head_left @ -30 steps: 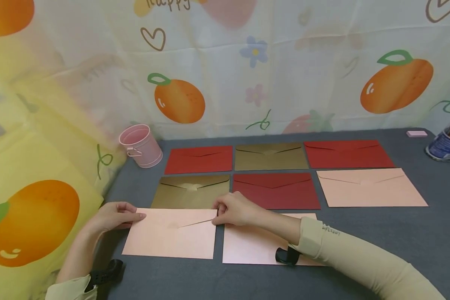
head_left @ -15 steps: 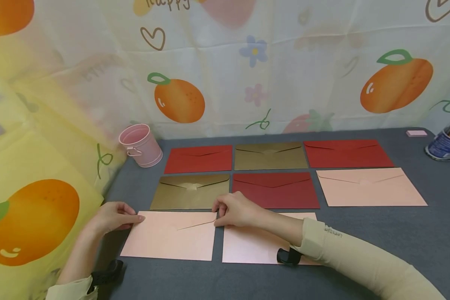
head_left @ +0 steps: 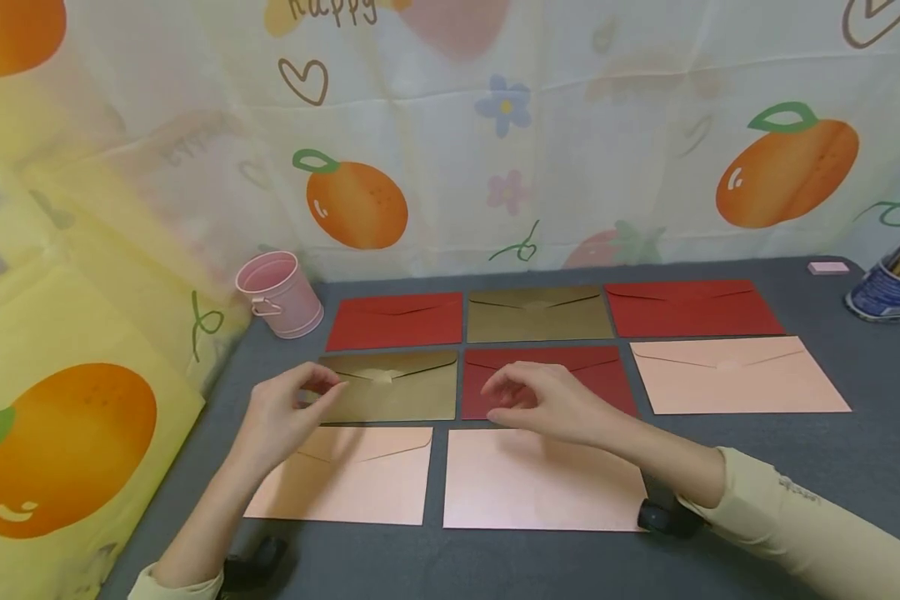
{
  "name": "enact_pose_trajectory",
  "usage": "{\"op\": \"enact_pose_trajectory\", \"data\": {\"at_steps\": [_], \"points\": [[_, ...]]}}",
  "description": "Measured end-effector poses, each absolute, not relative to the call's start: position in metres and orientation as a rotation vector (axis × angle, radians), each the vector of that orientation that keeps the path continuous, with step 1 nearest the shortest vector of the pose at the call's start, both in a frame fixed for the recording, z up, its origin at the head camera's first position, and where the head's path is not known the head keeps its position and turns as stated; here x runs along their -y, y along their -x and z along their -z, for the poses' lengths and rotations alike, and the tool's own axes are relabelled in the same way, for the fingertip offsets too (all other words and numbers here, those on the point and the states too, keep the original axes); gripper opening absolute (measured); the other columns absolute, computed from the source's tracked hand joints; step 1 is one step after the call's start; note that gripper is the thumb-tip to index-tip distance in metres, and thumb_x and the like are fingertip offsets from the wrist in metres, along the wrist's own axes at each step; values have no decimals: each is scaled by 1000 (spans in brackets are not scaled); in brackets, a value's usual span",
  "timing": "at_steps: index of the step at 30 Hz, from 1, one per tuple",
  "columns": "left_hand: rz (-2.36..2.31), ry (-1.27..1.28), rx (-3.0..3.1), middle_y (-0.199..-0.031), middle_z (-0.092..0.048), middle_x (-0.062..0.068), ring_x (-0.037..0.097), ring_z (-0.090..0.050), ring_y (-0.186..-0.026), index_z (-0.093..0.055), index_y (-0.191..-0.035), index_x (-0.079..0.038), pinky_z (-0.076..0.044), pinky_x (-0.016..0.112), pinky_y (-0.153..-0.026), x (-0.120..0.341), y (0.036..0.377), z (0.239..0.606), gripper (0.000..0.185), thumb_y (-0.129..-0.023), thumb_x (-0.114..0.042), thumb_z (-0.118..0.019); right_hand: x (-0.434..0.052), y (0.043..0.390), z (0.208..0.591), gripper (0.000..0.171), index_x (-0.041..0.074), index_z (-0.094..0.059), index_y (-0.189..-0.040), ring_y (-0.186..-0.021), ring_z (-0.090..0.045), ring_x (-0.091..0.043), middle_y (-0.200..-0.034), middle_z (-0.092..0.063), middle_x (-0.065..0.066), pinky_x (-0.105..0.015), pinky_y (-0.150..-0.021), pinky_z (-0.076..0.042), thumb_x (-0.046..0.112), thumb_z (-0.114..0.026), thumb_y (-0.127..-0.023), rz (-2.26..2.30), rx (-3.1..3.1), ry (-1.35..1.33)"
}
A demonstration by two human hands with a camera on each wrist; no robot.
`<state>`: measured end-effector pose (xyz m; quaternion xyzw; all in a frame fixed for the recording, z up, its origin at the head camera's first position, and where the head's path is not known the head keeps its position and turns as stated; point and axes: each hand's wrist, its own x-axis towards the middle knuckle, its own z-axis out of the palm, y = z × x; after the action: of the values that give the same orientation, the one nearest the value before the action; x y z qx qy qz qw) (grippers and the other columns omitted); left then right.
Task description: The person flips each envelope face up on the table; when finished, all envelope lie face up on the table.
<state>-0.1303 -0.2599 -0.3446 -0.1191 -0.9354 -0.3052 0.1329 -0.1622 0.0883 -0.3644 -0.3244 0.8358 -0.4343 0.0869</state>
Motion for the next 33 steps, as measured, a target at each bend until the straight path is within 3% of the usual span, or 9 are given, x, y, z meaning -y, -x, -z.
{"op": "enact_pose_trajectory", "data": {"at_steps": [2, 5, 8, 11, 16, 22, 33], "points": [[941, 511, 2709, -95, -70, -5, 17, -68, -86, -71, -102, -12, -57, 31, -71, 238, 127, 346, 17, -86, -15, -76, -107, 157, 366, 32, 16, -65, -116, -101, -62, -11, -109, -65, 6, -32, -86, -53, 28, -75, -88, 1242, -2541, 1009], [895, 792, 2825, -120, -64, -6, 15, -63, -110, -65, -124, -15, -53, 38, -88, 210, 118, 348, 40, -89, -33, -73, -134, 146, 369, 41, 18, -62, -125, -115, -56, -11, -123, -60, 7, -37, -92, -50, 36, -72, -89, 1121, -2598, 1081], [692, 1080, 2970, -146, -47, -5, 13, -43, -134, -48, -144, -18, -43, 41, -103, 190, 111, 351, 68, -89, -54, -64, -159, 133, 372, 52, 19, -56, -135, -125, -49, -12, -135, -53, 8, -43, -96, -48, 47, -65, -91, 971, -2612, 1127], [508, 1326, 3033, -157, -30, 2, 15, -27, -144, -34, -152, -14, -34, 40, -110, 175, 107, 356, 86, -87, -62, -61, -178, 120, 374, 65, 21, -46, -145, -135, -39, -17, -148, -42, 4, -47, -99, -45, 54, -60, -91, 827, -2591, 1135], [307, 1461, 3114, -161, -18, 7, 20, -16, -148, -24, -155, -9, -25, 37, -115, 158, 104, 370, 100, -83, -66, -63, -199, 102, 381, 84, 20, -30, -154, -145, -25, -22, -160, -24, 0, -49, -103, -40, 61, -59, -88, 622, -2585, 1190], [171, 1458, 3144, -162, -12, 9, 23, -12, -148, -20, -156, -7, -26, 38, -115, 153, 101, 383, 107, -80, -72, -60, -210, 93, 393, 93, 16, -22, -157, -143, -30, -25, -160, -23, -4, -47, -102, -41, 67, -56, -86, 424, -2669, 1305], [147, 1435, 3055, -158, -27, 13, 25, -24, -145, -32, -152, -5, -32, 35, -111, 153, 99, 385, 91, -88, -63, -59, -211, 94, 396, 87, 16, -32, -154, -138, -38, -23, -157, -32, -4, -44, -99, -43, 66, -56, -87, 369, -2769, 1358]]}}
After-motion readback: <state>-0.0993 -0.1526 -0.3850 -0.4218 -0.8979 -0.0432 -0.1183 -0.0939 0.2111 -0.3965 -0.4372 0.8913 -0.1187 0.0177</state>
